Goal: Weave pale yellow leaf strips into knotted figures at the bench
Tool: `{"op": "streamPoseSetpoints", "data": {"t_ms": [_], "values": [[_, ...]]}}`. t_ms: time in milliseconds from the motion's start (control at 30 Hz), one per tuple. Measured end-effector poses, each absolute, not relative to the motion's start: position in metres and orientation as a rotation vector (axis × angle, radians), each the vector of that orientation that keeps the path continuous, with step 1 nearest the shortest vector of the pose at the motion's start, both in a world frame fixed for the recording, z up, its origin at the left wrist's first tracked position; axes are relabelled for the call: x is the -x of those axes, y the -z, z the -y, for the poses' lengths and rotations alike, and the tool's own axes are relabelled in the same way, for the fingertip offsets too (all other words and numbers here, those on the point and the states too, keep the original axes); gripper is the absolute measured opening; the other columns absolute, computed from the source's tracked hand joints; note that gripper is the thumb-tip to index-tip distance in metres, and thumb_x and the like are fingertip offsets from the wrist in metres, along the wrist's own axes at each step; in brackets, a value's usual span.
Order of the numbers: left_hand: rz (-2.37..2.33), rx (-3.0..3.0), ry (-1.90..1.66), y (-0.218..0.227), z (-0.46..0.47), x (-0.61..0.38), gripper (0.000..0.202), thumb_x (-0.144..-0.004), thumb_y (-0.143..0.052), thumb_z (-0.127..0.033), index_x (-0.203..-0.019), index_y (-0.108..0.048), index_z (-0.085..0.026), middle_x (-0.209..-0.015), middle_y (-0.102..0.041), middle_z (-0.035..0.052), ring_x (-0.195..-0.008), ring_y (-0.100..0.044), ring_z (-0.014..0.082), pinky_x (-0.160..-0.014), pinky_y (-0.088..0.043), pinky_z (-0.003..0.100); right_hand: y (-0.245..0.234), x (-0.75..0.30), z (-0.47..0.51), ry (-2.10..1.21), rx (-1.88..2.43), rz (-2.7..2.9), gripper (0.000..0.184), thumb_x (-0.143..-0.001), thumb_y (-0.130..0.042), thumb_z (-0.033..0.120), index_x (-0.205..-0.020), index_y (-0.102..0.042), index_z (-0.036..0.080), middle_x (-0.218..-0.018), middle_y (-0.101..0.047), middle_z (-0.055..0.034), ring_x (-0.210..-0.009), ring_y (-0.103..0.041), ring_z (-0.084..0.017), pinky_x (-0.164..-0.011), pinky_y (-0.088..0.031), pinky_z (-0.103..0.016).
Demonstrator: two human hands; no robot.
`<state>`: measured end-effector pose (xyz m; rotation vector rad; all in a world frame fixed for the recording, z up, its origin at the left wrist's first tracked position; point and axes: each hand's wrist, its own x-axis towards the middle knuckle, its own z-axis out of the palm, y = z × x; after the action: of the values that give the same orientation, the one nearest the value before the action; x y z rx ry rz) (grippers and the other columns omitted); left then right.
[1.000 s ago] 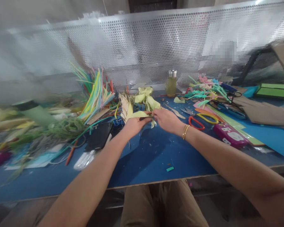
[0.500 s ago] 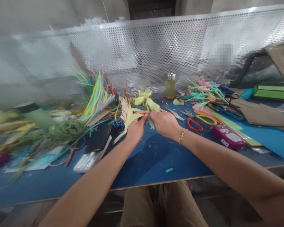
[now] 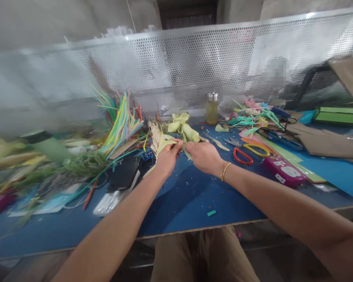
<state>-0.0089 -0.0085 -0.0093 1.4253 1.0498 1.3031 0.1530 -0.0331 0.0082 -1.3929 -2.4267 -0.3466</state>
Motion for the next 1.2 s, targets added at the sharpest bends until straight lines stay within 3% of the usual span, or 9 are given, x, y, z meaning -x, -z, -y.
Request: {"op": "streamPoseSetpoints", "data": {"t_ms": [200,367,500,567,733,867,967,1067,1200], "values": [[-0.877,-1.487,-1.304,0.003,0.007,0.014,0.044,-0.071,-0.074,-0.025,-0.108,-0.053,-0.021,-0.083,-0.068,0.0008,-0.073,-0.065,0.0145,-0.074,-0.049,0.029,-0.005,-0.162,0.024,0.211,1.401,2.363,0.022,-0.097,-0.035,0.018,-0.101,-0.056,0.017,-0.094,-0.070,-0.0100,-0.086,-0.064,-0.021,-0.070,-0.039,-0.029],[-0.941,-1.326,-1.336,0.006,0.008,0.010,0.045,-0.070,-0.078,-0.027,-0.102,-0.046,-0.021,-0.080,-0.071,0.0018,-0.067,-0.067,0.0153,-0.071,-0.050,0.030,-0.004,-0.166,0.017,0.200,1.294,2.318,0.028,-0.100,-0.031,0.023,-0.098,-0.059,0.017,-0.098,-0.068,-0.0102,-0.092,-0.060,-0.019,-0.079,-0.040,-0.029],[-0.994,-1.387,-1.301,0.006,0.007,0.012,0.031,-0.075,-0.074,-0.028,-0.093,-0.050,-0.020,-0.073,-0.070,0.0016,-0.062,-0.065,0.0146,-0.069,-0.050,0.030,-0.005,-0.169,0.015,0.150,1.171,2.314,0.026,-0.097,-0.041,0.026,-0.091,-0.064,0.017,-0.094,-0.067,-0.0086,-0.093,-0.060,-0.019,-0.083,-0.041,-0.029],[-0.970,-1.461,-1.274,0.006,0.006,0.013,0.024,-0.077,-0.071,-0.027,-0.089,-0.051,-0.020,-0.074,-0.070,0.0014,-0.064,-0.066,0.0148,-0.072,-0.051,0.031,-0.006,-0.172,0.011,0.016,1.150,2.267,0.031,-0.097,-0.041,0.031,-0.086,-0.067,0.016,-0.089,-0.068,-0.0079,-0.090,-0.060,-0.018,-0.083,-0.042,-0.029],[-0.886,-1.634,-1.213,0.012,0.003,0.013,0.016,-0.079,-0.066,-0.024,-0.091,-0.056,-0.019,-0.083,-0.072,0.0028,-0.079,-0.068,0.0159,-0.084,-0.050,0.033,0.001,-0.173,-0.001,-0.678,1.206,1.995,0.056,-0.102,-0.021,0.040,-0.090,-0.070,0.017,-0.095,-0.073,-0.0092,-0.086,-0.066,-0.016,-0.077,-0.048,-0.028],[-0.892,-1.680,-1.172,0.012,0.002,0.012,0.015,-0.079,-0.066,-0.024,-0.091,-0.058,-0.019,-0.083,-0.072,0.0024,-0.082,-0.067,0.0164,-0.087,-0.048,0.033,0.008,-0.169,-0.004,-1.185,1.119,1.766,0.039,-0.098,-0.038,0.041,-0.093,-0.070,0.020,-0.094,-0.075,-0.0073,-0.085,-0.067,-0.017,-0.072,-0.048,-0.029],[-0.919,-1.642,-1.108,0.013,0.002,0.011,0.017,-0.079,-0.067,-0.030,-0.090,-0.062,-0.017,-0.082,-0.072,0.0041,-0.080,-0.066,0.0172,-0.086,-0.049,0.034,0.010,-0.168,-0.004,-1.387,1.012,1.504,0.021,-0.087,-0.060,0.040,-0.091,-0.069,0.021,-0.082,-0.073,-0.0030,-0.079,-0.065,-0.015,-0.069,-0.043,-0.028],[-0.923,-1.577,-1.094,0.015,0.003,0.010,0.023,-0.078,-0.068,-0.035,-0.091,-0.066,-0.016,-0.081,-0.071,0.0038,-0.079,-0.065,0.0177,-0.085,-0.050,0.036,0.011,-0.169,-0.005,-1.440,0.887,1.384,0.024,-0.072,-0.077,0.039,-0.084,-0.065,0.021,-0.070,-0.067,0.0010,-0.068,-0.059,-0.013,-0.065,-0.041,-0.027],[-0.924,-1.623,-1.126,0.016,0.004,0.010,0.027,-0.076,-0.071,-0.038,-0.094,-0.069,-0.018,-0.086,-0.072,0.0037,-0.086,-0.065,0.0189,-0.089,-0.048,0.036,0.012,-0.167,-0.007,-1.408,0.763,1.348,0.030,-0.064,-0.082,0.036,-0.072,-0.058,0.020,-0.063,-0.058,0.0047,-0.057,-0.050,-0.009,-0.060,-0.039,-0.027]]}}
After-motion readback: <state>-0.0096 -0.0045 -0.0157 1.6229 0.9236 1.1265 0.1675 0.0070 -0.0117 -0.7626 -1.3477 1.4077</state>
